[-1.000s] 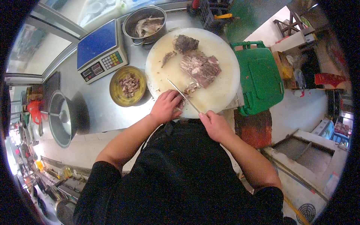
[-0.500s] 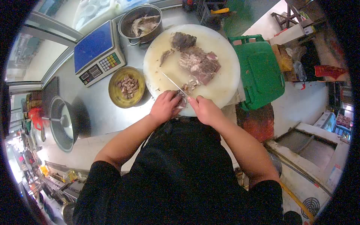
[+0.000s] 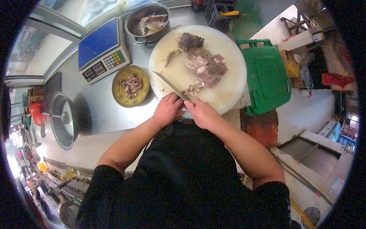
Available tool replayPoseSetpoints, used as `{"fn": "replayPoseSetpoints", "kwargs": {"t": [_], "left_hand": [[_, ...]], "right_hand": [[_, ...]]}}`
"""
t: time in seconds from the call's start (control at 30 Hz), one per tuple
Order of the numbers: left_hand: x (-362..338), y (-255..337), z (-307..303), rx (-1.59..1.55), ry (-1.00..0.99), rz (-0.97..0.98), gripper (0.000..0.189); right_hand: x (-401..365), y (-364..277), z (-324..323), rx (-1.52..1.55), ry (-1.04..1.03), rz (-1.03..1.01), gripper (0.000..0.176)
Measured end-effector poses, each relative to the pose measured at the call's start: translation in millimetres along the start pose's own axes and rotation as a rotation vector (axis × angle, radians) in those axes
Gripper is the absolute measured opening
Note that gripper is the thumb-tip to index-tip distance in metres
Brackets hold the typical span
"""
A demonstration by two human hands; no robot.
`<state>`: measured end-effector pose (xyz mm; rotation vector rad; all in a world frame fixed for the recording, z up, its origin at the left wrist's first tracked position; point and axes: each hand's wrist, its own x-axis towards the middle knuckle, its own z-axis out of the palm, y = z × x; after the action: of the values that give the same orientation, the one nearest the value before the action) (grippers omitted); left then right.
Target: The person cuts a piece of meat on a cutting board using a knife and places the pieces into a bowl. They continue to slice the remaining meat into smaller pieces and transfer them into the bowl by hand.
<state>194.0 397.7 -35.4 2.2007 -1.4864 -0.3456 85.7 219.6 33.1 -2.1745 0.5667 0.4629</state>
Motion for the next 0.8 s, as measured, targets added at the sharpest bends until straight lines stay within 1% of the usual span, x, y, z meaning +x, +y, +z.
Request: {"fn": "replayPoseSetpoints", "kwargs": {"t": [0.13,0.17,0.2,0.23,0.33,0.4,0.47,0.53,0.63,0.7,0.8], "left_hand": [[-3.5,-2.9,-4.1,0.064,0.019,0.055,0.051],[-5.1,-5.0,-7.9,0.133,0.026,0.082,0.048],[-6.3,-6.6,-11.4,0.201,0.032,0.111,0.045],[-7.0,-8.6,-12.6,0.2,0.033,0.11,0.045],[-6.3,-12.2,-16.4,0.215,0.008,0.122,0.044],[-4.1,-12.0,-17.3,0.168,-0.023,0.114,0.044],[-3.4,-12.6,-16.2,0.191,-0.01,0.127,0.044],[-2.6,-12.8,-15.1,0.212,0.003,0.141,0.044],[-3.0,-12.2,-15.0,0.217,0.009,0.14,0.042],[-3.9,-11.3,-18.1,0.226,-0.08,0.108,0.039],[0.3,-7.9,-21.8,0.193,-0.036,0.102,0.036]], "right_hand": [[2.7,7.3,-8.1,0.079,0.011,-0.029,0.057],[-0.9,11.1,-13.0,0.076,0.011,-0.031,0.057],[-8.0,14.4,-18.4,0.054,0.006,0.017,0.057],[-15.1,17.4,-24.1,0.032,0.0,0.065,0.057],[-33.3,21.8,-39.5,0.044,-0.041,0.06,0.057],[-40.8,29.1,-41.5,0.029,-0.06,0.048,0.057],[-45.8,29.9,-42.0,0.014,-0.077,0.039,0.057],[-50.9,26.2,-44.5,-0.059,-0.133,0.093,0.056],[-59.6,15.4,-41.3,-0.127,-0.131,0.14,0.055],[-64.4,8.8,-42.4,-0.125,-0.152,0.139,0.055],[-73.2,15.1,-48.1,-0.121,-0.171,0.125,0.055]]}}
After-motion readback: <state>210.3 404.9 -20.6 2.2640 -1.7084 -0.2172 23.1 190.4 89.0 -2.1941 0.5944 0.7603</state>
